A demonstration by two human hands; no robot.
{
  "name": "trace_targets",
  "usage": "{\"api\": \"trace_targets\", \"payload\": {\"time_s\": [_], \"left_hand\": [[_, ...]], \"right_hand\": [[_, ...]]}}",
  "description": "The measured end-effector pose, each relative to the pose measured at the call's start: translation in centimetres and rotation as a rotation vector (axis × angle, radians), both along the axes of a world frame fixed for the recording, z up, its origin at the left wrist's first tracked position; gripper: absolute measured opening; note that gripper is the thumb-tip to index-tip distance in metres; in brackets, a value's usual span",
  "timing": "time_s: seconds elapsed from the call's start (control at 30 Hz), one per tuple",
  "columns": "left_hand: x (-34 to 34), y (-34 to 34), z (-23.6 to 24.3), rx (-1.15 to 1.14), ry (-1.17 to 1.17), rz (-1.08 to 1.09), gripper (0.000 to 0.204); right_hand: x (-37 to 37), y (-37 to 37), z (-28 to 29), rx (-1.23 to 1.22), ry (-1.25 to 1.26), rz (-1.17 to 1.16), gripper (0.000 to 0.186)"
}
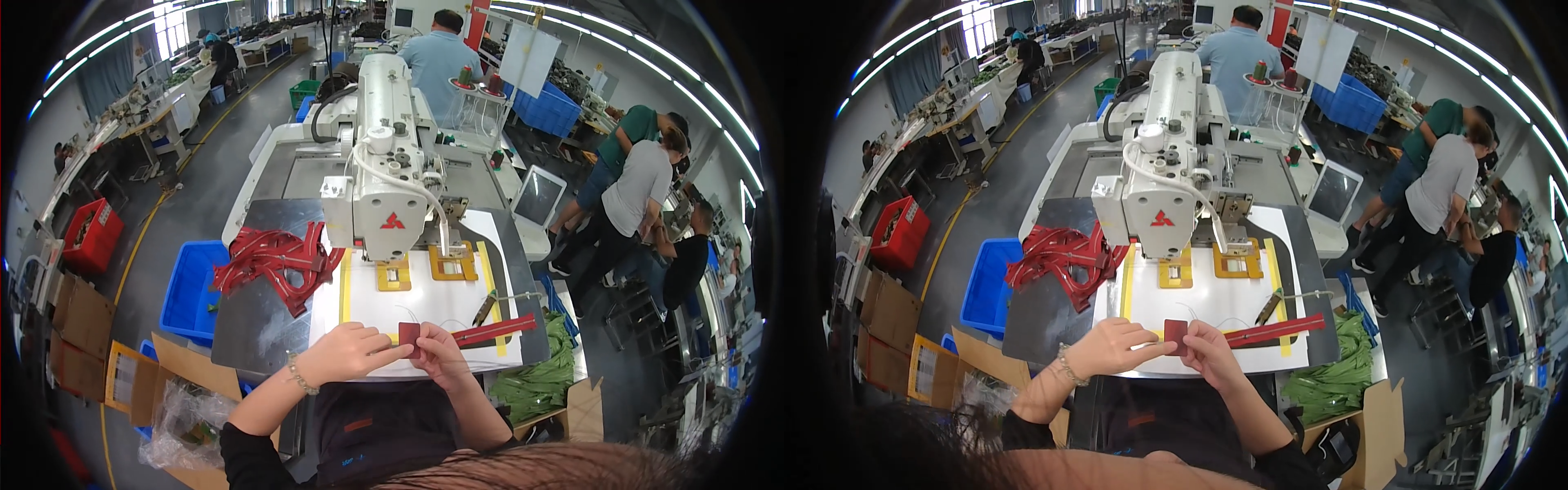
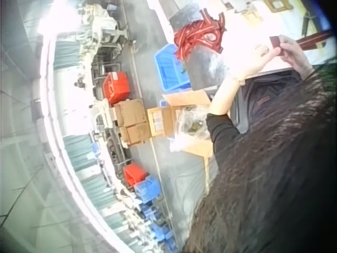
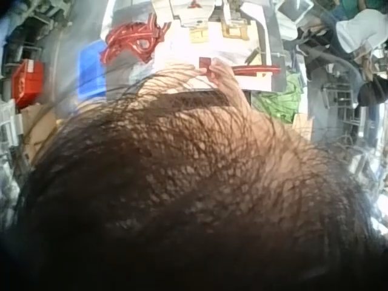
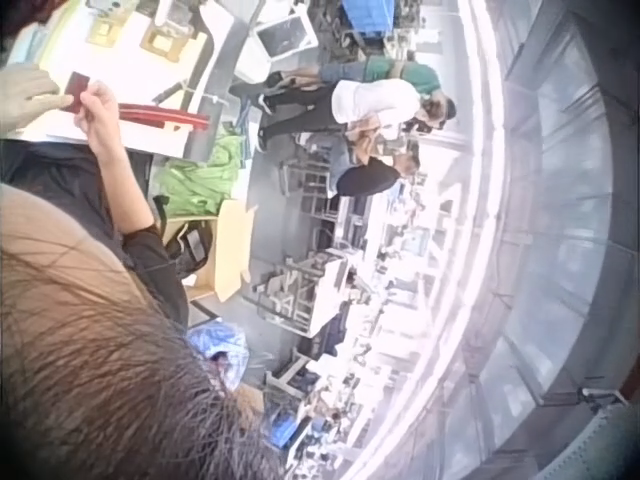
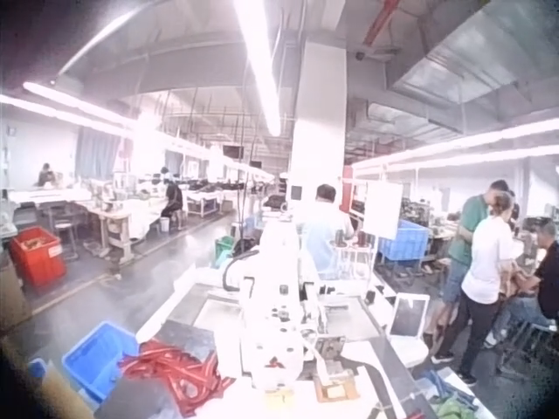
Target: Sewing red leather or fabric straps using an industrial sewing machine.
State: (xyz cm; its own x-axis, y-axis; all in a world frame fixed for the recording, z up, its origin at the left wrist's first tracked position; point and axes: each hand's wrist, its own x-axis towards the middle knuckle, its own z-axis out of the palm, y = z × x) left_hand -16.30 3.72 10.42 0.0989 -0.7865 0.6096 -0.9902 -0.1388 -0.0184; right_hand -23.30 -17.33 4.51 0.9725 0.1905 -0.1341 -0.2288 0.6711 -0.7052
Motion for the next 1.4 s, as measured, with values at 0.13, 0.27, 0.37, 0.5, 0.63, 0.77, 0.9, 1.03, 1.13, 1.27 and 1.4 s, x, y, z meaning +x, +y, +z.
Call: {"api": "trace_targets", "payload": {"time_s": [0.13,0.27,0.37,0.5,0.63,0.77,0.9,1.03,1.13,1.27,1.4], "left_hand": [[2.2,-2.1,-3.5,-0.175,0.186,-0.066,0.032],[3.4,-2.9,-4.4,-0.224,0.269,-0.086,0.029],[4.3,-3.3,-6.2,-0.264,0.292,-0.109,0.025],[5.4,-4.5,-7.7,-0.218,0.450,-0.052,0.017],[6.4,-5.7,-9.1,-0.356,0.938,0.140,0.012],[7.8,-5.7,-10.6,-0.398,1.124,0.151,0.012],[7.8,-5.5,-11.3,-0.385,1.238,0.175,0.010],[7.8,-5.5,-11.5,-0.425,1.286,0.185,0.009],[7.7,-5.4,-12.3,-0.560,1.330,0.133,0.010],[7.7,-5.6,-12.2,-0.539,1.259,0.116,0.009],[7.5,-5.7,-12.8,-0.533,1.328,0.148,0.011]], "right_hand": [[2.1,-0.8,-0.6,-0.058,-0.005,0.093,0.012],[4.3,-2.4,-0.2,-0.179,-0.020,0.212,0.013],[6.8,-3.5,-1.6,-0.292,-0.086,0.287,0.015],[9.2,-4.6,-2.4,-0.506,-0.169,0.295,0.017],[10.7,-4.4,-2.8,-0.597,-0.251,0.148,0.014],[11.4,-4.4,-4.2,-0.692,-0.280,0.113,0.012],[11.4,-4.3,-6.2,-0.692,-0.287,0.095,0.012],[11.1,-4.0,-7.1,-0.535,-0.204,0.096,0.010],[10.5,-3.3,-6.5,-0.401,-0.210,0.110,0.018],[10.4,-3.9,-6.6,-0.517,-0.226,0.094,0.025],[10.6,-4.0,-6.6,-0.571,-0.205,0.064,0.022]]}}
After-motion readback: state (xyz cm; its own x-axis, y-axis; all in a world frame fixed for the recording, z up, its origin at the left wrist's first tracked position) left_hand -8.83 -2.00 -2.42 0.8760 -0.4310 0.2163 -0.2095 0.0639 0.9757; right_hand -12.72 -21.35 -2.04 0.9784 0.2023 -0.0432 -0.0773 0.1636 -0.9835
